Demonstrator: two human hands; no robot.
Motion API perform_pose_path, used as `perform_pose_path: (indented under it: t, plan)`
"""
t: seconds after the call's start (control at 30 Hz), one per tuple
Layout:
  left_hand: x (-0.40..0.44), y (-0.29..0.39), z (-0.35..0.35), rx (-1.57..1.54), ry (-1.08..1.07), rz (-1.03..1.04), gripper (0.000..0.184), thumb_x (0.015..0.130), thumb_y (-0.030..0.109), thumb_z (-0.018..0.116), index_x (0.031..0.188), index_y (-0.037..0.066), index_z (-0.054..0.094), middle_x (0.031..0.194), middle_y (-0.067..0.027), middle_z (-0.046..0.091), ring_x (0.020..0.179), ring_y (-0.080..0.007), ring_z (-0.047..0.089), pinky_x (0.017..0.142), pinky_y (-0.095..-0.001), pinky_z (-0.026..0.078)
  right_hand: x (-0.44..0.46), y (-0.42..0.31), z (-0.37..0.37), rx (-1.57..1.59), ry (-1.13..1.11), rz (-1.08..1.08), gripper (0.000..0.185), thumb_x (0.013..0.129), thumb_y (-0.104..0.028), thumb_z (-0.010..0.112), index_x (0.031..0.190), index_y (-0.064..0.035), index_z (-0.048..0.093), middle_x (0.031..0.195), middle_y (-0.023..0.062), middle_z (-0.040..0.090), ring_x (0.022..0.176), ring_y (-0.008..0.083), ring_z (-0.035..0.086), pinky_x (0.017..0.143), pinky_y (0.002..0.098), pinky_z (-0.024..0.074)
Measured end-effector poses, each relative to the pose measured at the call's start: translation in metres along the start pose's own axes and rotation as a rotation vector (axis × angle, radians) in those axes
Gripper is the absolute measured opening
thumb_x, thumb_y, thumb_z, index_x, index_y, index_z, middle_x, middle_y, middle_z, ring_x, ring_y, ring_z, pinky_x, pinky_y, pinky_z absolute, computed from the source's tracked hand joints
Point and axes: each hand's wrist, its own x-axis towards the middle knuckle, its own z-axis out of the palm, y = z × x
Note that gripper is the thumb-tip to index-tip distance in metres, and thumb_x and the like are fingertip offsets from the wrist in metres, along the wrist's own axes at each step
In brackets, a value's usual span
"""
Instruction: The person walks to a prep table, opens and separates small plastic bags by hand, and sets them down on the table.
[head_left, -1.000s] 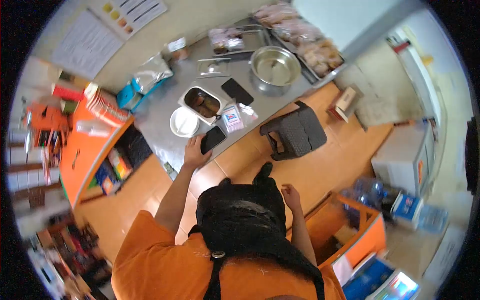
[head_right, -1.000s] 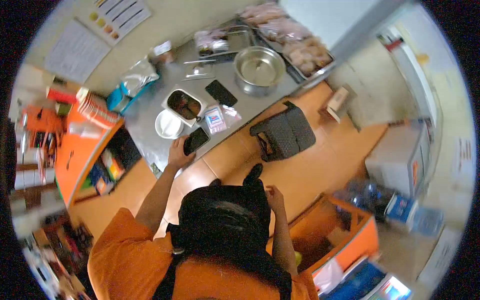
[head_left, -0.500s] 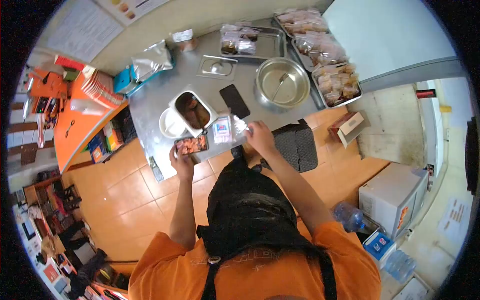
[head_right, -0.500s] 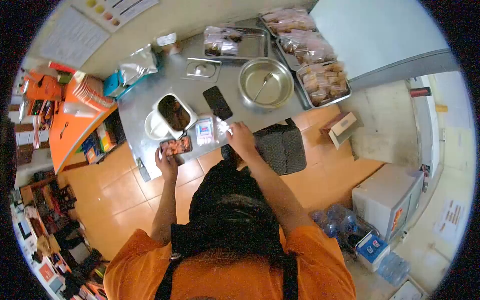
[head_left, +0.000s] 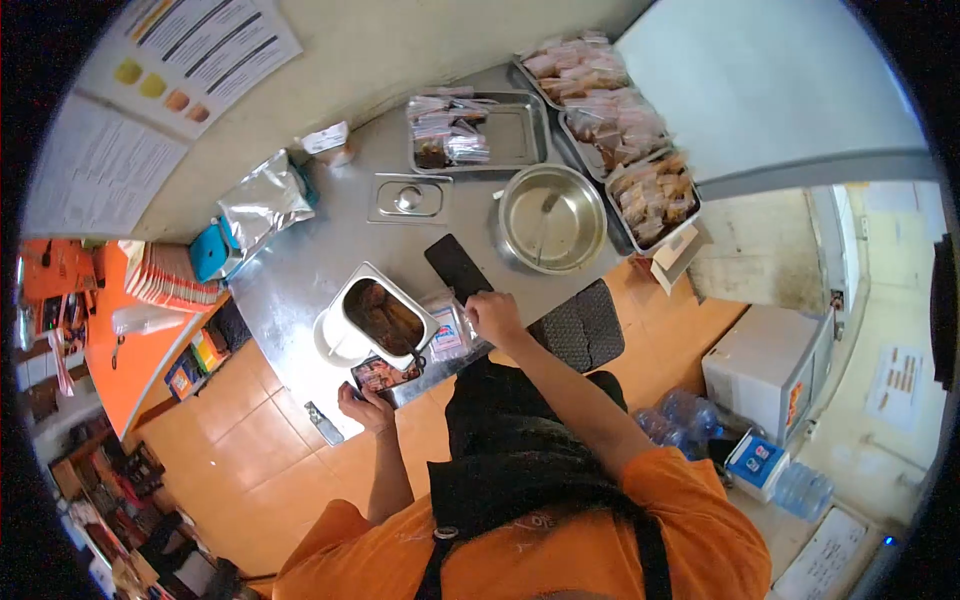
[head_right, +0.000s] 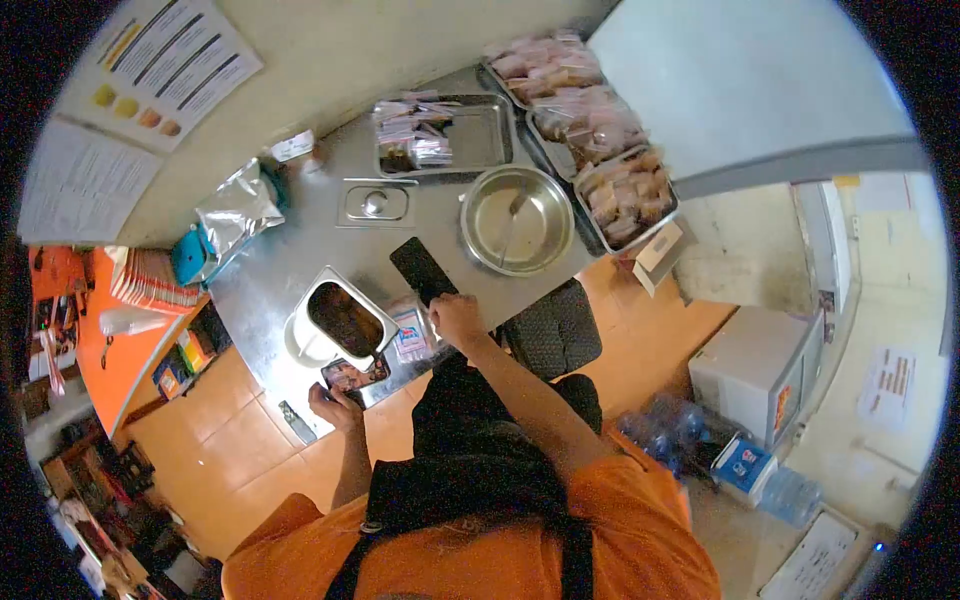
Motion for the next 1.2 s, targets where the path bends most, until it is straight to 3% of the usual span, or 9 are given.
perform_pose_path:
  t: [0.2,0.5,0.67,0.73,0.87,0.97,1.07,1.13,1.2]
  plan:
    - [-0.01,-0.014,0.003,0.031,-0.05,-0.107,0.039,0.091,0.019,0.056,0.117,-0.007,0.044,0.12,-0.0255,0.049,0.11,-0.0389,0.046,0.094,-0.0483,0.035,0.004,-0.011,-0.011,-0.068,0.119,0.154,0.009,0.074,-0.012,0.065,0.082,-0.0134,0.062,0.076,0.0063,0.065,0.071,0.0298,0.064,0.063,0.0438,0.0464]
    - [-0.018,-0.027,0.015,-0.215,0.004,-0.227,0.046,0.094,0.029,0.054,0.121,-0.008,0.043,0.112,-0.0205,0.048,0.098,-0.0314,0.047,0.087,-0.0399,0.04,0.031,0.012,-0.023,-0.195,-0.099,0.106,0.015,0.075,-0.01,0.062,0.089,-0.0086,0.058,0.081,0.0123,0.066,0.077,0.032,0.065,0.074,0.0461,0.0485]
    - [-0.006,-0.001,0.001,-0.153,0.03,-0.202,0.052,0.095,0.037,0.053,0.121,-0.006,0.043,0.11,-0.019,0.048,0.095,-0.0303,0.049,0.085,-0.0402,0.041,0.031,0.014,-0.042,-0.03,0.034,0.038,0.021,0.077,-0.005,0.065,0.095,-0.0062,0.056,0.088,0.0125,0.065,0.082,0.0329,0.065,0.068,0.0451,0.0501]
    - [-0.006,-0.007,-0.003,-0.088,0.012,-0.171,0.046,0.096,0.032,0.052,0.122,-0.005,0.043,0.11,-0.0178,0.048,0.096,-0.0284,0.049,0.084,-0.0391,0.042,0.028,0.012,-0.047,0.064,0.075,0.084,0.019,0.079,-0.008,0.064,0.097,-0.0055,0.057,0.09,0.0136,0.064,0.083,0.0343,0.064,0.071,0.0452,0.0498]
    - [0.013,0.023,-0.021,-0.339,0.119,-0.595,0.038,0.094,0.014,0.05,0.126,-0.002,0.036,0.112,-0.0143,0.045,0.087,-0.0215,0.042,0.078,-0.0362,0.039,0.019,-0.001,-0.098,0.024,0.238,-0.004,0.023,0.083,-0.016,0.064,0.103,-0.0051,0.059,0.096,0.0153,0.062,0.09,0.0366,0.061,0.076,0.0456,0.0488]
    - [0.03,0.042,-0.047,-0.274,0.356,-0.207,0.036,0.093,0.012,0.051,0.122,0.0,0.034,0.116,-0.0137,0.044,0.089,-0.0203,0.04,0.081,-0.036,0.036,-0.001,0.061,-0.135,-0.063,0.581,0.156,0.03,0.082,-0.022,0.068,0.103,-0.0023,0.06,0.093,0.0151,0.062,0.091,0.0332,0.06,0.079,0.0452,0.0471]
    - [0.06,0.123,-0.081,-0.424,0.393,-0.118,0.037,0.091,0.009,0.052,0.121,0.002,0.032,0.115,-0.0125,0.046,0.092,-0.0207,0.042,0.081,-0.0349,0.036,-0.032,0.15,-0.143,0.051,0.742,0.553,0.034,0.087,-0.032,0.066,0.101,-0.0008,0.06,0.096,0.0141,0.061,0.094,0.0268,0.058,0.077,0.0397,0.0464]
    - [0.074,0.16,-0.075,-0.639,0.23,-0.025,0.035,0.089,0.004,0.05,0.121,0.002,0.035,0.116,-0.0128,0.047,0.095,-0.0207,0.046,0.084,-0.034,0.038,-0.038,0.176,-0.153,0.972,0.444,0.967,0.06,0.089,-0.052,0.057,0.125,-0.0046,0.054,0.112,0.0139,0.059,0.095,0.0231,0.057,0.076,0.0361,0.0442]
    - [0.091,0.204,-0.04,-0.729,-0.115,-0.269,0.023,0.086,-0.002,0.051,0.109,-0.002,0.052,0.112,-0.0144,0.053,0.098,-0.0219,0.055,0.086,-0.0332,0.046,-0.04,0.192,-0.145,1.139,0.423,0.902,0.067,0.09,-0.058,0.051,0.13,-0.0052,0.05,0.118,0.0138,0.057,0.098,0.0232,0.056,0.078,0.0353,0.0434]
